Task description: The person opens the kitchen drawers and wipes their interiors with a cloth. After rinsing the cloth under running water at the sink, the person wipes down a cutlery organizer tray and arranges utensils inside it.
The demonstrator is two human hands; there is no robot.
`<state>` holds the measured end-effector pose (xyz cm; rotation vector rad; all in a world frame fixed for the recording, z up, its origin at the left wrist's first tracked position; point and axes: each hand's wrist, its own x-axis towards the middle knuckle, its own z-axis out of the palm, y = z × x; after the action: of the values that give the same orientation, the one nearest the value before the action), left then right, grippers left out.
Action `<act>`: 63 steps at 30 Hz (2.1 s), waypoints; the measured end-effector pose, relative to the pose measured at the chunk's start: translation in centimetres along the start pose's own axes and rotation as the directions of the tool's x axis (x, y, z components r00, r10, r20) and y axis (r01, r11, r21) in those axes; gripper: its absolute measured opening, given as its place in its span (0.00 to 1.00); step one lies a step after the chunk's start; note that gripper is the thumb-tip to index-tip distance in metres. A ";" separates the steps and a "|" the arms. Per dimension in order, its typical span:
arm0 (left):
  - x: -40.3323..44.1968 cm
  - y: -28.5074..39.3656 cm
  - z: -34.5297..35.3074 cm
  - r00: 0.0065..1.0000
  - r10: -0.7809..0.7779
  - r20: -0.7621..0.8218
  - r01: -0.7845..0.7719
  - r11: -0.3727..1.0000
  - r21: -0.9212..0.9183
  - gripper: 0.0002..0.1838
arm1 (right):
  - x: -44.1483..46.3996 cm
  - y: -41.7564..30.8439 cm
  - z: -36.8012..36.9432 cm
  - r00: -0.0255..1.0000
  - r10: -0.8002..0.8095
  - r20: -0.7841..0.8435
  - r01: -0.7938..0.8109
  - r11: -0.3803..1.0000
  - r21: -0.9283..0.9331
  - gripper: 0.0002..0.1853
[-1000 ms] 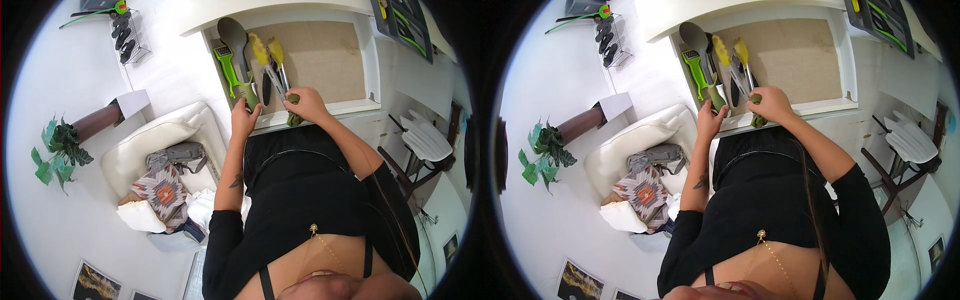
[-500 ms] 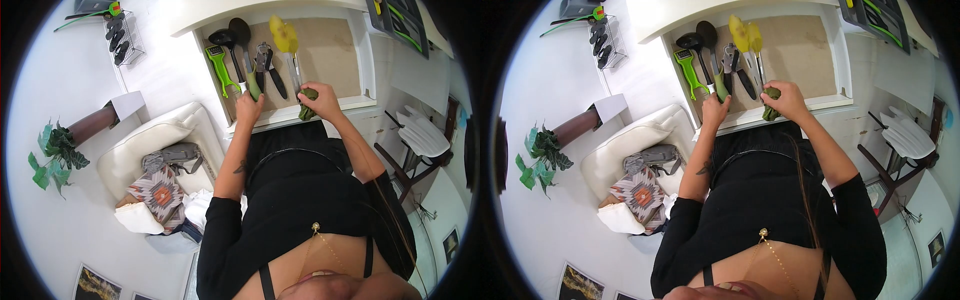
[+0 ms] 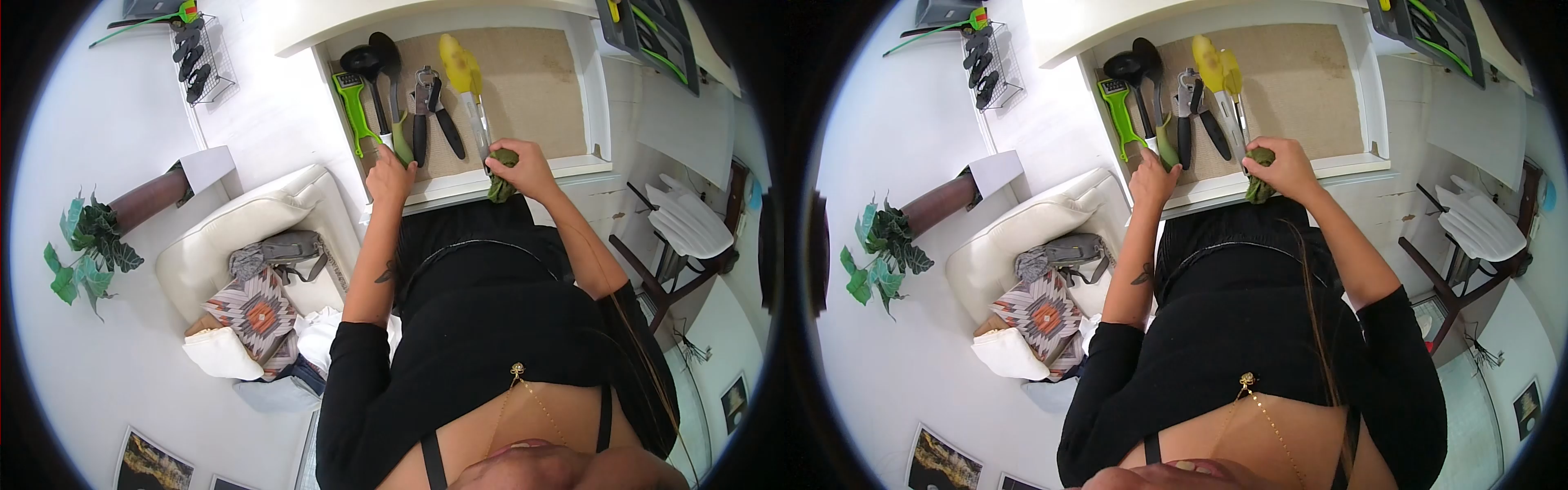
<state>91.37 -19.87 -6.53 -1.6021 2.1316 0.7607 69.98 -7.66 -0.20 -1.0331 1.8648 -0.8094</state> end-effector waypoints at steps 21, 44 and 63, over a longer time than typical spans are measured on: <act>2.1 -3.4 -2.9 0.950 0.307 -0.054 -0.276 0.911 0.307 0.08 | 1.3 -2.5 1.6 0.994 -0.045 0.104 0.046 0.999 0.002 0.14; -0.3 -4.5 -4.7 0.971 0.088 -0.222 -0.146 0.954 -0.262 0.13 | 5.3 -5.0 15.8 0.986 -0.058 0.154 0.106 0.939 -0.327 0.12; -2.5 7.6 -4.7 0.929 0.201 -0.311 -0.370 0.452 -0.812 0.30 | 11.2 -4.1 -4.5 0.796 0.065 0.601 -0.560 0.457 0.692 0.29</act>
<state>84.97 -19.30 0.10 -1.7425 2.3015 2.1802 63.90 -18.82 1.22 -0.1562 0.9071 -0.9423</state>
